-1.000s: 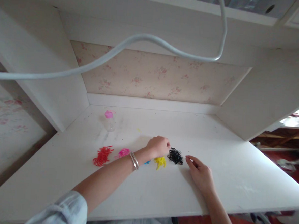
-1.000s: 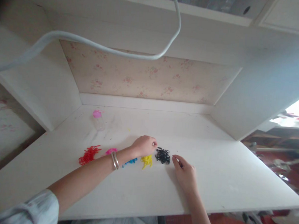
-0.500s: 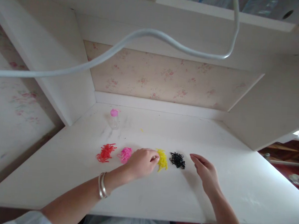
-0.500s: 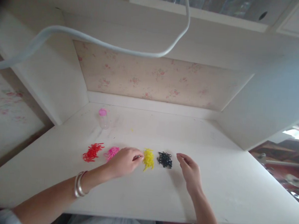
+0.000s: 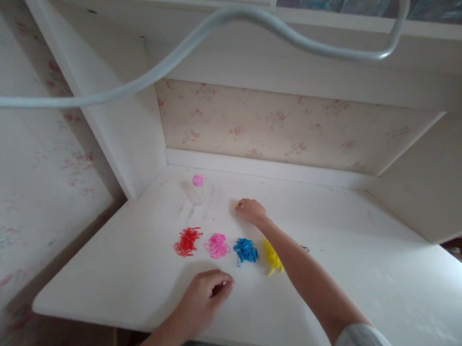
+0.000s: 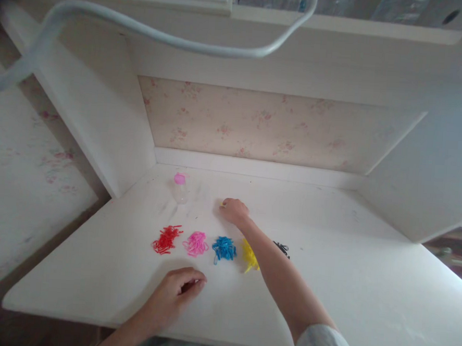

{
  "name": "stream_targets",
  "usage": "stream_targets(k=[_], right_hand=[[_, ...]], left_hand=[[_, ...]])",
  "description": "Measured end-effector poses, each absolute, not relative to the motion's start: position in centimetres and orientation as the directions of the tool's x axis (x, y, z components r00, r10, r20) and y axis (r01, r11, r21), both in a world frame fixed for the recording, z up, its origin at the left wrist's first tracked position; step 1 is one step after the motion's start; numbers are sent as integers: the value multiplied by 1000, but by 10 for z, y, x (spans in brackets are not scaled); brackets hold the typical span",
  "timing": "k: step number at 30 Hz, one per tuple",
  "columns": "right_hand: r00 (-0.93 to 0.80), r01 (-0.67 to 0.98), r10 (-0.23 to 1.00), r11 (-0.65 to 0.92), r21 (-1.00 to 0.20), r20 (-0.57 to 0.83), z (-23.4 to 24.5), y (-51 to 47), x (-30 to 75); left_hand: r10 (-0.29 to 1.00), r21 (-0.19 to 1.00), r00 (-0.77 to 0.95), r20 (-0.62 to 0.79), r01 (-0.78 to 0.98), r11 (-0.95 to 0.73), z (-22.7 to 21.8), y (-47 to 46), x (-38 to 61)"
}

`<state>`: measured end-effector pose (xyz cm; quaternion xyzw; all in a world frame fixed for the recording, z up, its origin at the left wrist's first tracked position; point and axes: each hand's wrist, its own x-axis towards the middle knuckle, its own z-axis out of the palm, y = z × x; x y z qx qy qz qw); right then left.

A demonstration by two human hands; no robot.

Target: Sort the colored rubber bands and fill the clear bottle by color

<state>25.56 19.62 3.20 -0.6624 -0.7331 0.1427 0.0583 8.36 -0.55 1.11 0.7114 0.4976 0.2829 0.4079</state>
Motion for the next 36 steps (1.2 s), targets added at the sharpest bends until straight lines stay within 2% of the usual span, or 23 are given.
stream_targets(k=[8, 17, 23, 31, 36], right_hand=[[-113, 974, 987, 87, -210, -118, 29, 210, 242], [-184, 958, 982, 171, -228, -38, 64, 157, 275], [-138, 921, 989, 147, -360, 50, 66, 105, 318], [-75, 909, 997, 68, -410, -2, 43, 61, 350], [28, 843, 992, 42, -536, 122, 35, 46, 353]], left_hand=[[927, 851, 374, 10, 484, -204, 13, -5, 79], [913, 845, 406, 33, 477, -242, 14, -7, 77], [911, 833, 407, 71, 477, -279, 16, -9, 78], [915, 816, 395, 83, 499, -290, 13, -10, 81], [921, 814, 380, 84, 507, -283, 13, -10, 83]])
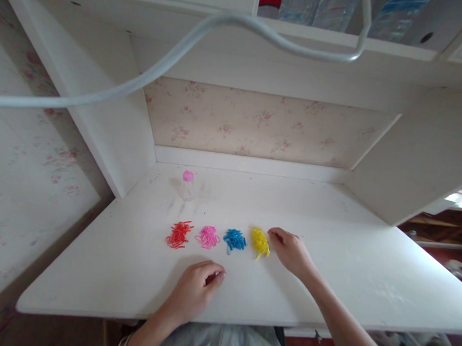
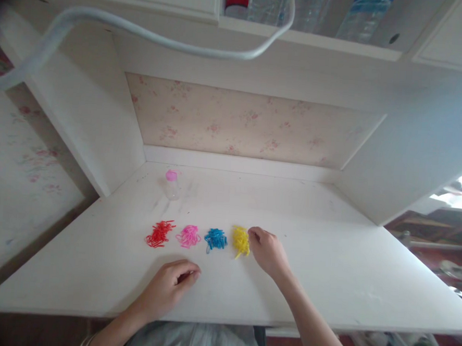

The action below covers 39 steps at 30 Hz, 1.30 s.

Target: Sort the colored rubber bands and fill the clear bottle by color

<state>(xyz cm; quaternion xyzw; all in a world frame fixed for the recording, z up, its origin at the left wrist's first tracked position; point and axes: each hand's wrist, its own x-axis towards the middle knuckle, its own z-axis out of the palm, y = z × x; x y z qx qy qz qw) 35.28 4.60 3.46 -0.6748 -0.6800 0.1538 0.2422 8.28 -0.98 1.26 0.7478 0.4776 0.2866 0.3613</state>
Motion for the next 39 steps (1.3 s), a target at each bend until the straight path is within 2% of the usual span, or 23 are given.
stream_targets(k=[3, 6, 8, 10, 16, 27, 39], right_hand=[[218, 715, 960, -33, -698, 178, 27, 25, 352], [454, 524, 878, -126, -842, 151, 14, -9, 353], [566, 440, 820, -209, -873, 88, 6, -31, 354], [602, 430, 797, -273, -860, 47, -1, -45, 355], [480, 563, 873, -236, -792, 81, -9, -42, 351], [405, 642, 905, -181, -746, 129, -12, -36, 353], [365, 694, 924, -189, -694, 113, -7, -35, 349]], left_hand=[[921, 814, 380, 84, 507, -283, 13, -10, 83], [919, 817, 380, 104, 495, -297, 13, -10, 83], [918, 819, 378, 117, 487, -305, 13, -10, 83], [918, 821, 378, 120, 482, -306, 13, -11, 83], [924, 823, 364, 115, 486, -294, 13, -10, 84], [924, 832, 350, 155, 459, -313, 9, -10, 83], [922, 844, 350, 167, 432, -317, 11, -8, 82]])
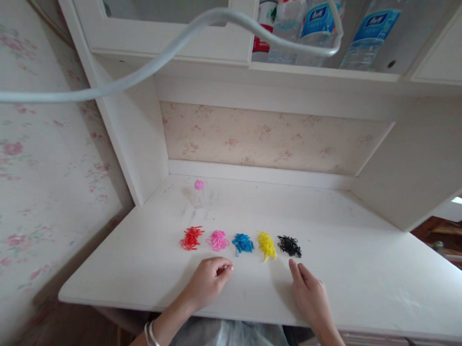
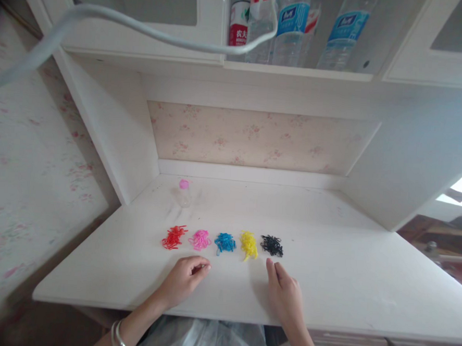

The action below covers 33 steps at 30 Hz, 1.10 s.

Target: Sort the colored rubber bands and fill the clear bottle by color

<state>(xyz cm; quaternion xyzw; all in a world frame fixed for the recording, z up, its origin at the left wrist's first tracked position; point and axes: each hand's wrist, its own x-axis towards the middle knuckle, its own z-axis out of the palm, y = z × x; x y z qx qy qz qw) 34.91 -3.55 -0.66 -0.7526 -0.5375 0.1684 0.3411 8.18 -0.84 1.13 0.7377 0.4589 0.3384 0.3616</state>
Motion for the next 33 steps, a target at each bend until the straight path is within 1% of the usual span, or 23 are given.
stream_targets(k=[4, 6, 8, 10, 13, 15, 17, 21, 24, 29, 33], right_hand=[[359, 714, 928, -205, -669, 98, -6, -35, 349], [354, 725, 931, -211, -655, 92, -6, -36, 349], [349, 738, 933, -213, -640, 92, -7, -36, 349], [339, 750, 936, -210, -627, 92, -6, -36, 349], [329, 759, 939, -199, -620, 101, -6, -37, 348], [326, 759, 939, -190, -623, 110, -5, -37, 347], [320, 759, 940, -182, -625, 114, -4, -37, 347], [320, 764, 940, -182, -619, 119, -3, -38, 347], [319, 757, 942, -187, -626, 104, -3, -38, 347], [315, 741, 944, -184, -645, 93, -5, -38, 347], [310, 744, 946, -179, -643, 96, -5, -38, 347]], left_hand=[[918, 843, 358, 169, 431, -323, 8, -11, 83], [926, 872, 351, 137, 400, -280, 8, -10, 83], [943, 904, 317, 104, 365, -223, 11, -6, 80], [961, 911, 250, 120, 356, -206, 19, 5, 74], [968, 873, 100, 232, 417, -252, 35, 37, 57], [962, 819, 4, 272, 525, -234, 43, 65, 43], [948, 714, -94, 306, 681, -163, 48, 94, 30], [924, 667, -224, 309, 744, -43, 43, 141, 15], [925, 635, -248, 286, 772, 11, 35, 162, 12], [921, 583, -253, 296, 812, 35, 26, 181, 12], [932, 562, -232, 278, 826, 38, 22, 191, 12]])
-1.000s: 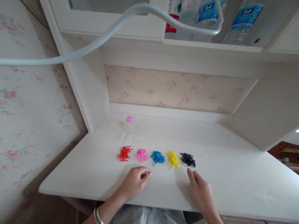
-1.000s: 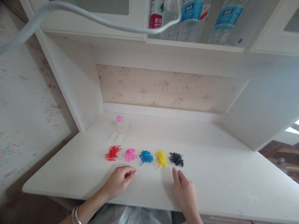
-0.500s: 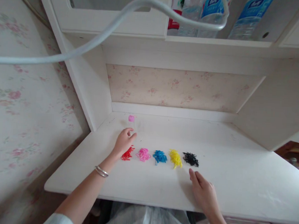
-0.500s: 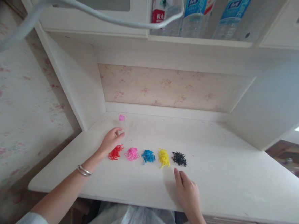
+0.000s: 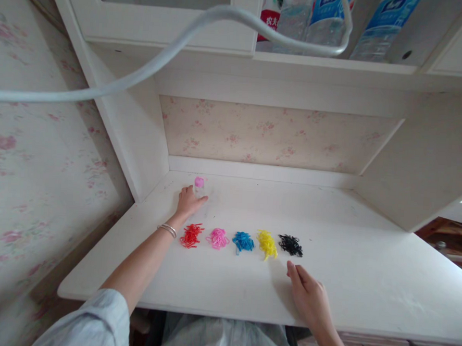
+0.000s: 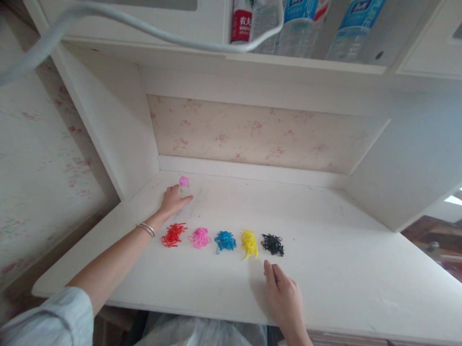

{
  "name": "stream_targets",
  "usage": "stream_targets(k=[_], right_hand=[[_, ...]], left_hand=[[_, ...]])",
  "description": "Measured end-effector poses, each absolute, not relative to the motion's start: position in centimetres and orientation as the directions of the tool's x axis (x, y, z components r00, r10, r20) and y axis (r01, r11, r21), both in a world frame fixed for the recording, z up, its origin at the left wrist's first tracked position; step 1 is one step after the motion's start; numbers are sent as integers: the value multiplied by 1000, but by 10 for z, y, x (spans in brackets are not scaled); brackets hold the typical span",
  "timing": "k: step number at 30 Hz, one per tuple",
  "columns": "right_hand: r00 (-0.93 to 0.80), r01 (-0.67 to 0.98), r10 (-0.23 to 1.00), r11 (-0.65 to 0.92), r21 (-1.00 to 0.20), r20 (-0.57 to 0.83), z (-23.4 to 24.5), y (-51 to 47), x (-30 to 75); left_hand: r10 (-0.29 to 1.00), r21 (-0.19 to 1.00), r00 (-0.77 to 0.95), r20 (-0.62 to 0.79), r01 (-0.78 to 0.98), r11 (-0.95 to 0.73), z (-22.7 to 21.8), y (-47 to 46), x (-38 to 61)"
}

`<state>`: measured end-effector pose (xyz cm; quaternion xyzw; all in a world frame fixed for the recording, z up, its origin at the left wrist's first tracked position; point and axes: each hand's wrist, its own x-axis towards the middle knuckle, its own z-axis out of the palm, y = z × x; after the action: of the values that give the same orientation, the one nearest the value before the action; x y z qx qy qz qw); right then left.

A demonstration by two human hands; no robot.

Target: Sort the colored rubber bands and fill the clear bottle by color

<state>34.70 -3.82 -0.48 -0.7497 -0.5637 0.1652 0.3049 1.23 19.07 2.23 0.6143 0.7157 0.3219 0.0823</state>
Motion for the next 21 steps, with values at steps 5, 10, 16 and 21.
stream_targets(k=[5, 10, 16, 21], right_hand=[[306, 744, 948, -178, -644, 91, -4, -38, 347], [313, 735, 948, -199, -648, 63, -4, -36, 347], [314, 740, 949, -231, -632, 21, -5, -34, 346], [184, 800, 980, -102, -591, 79, 23, -10, 345]], left_hand=[[955, 574, -163, 249, 819, -10, 20, 195, 11], [959, 576, -84, 270, 812, -91, 25, 188, 24], [951, 545, 72, 300, 806, -233, 34, 173, 65], [942, 507, 144, 302, 813, -287, 39, 165, 97]])
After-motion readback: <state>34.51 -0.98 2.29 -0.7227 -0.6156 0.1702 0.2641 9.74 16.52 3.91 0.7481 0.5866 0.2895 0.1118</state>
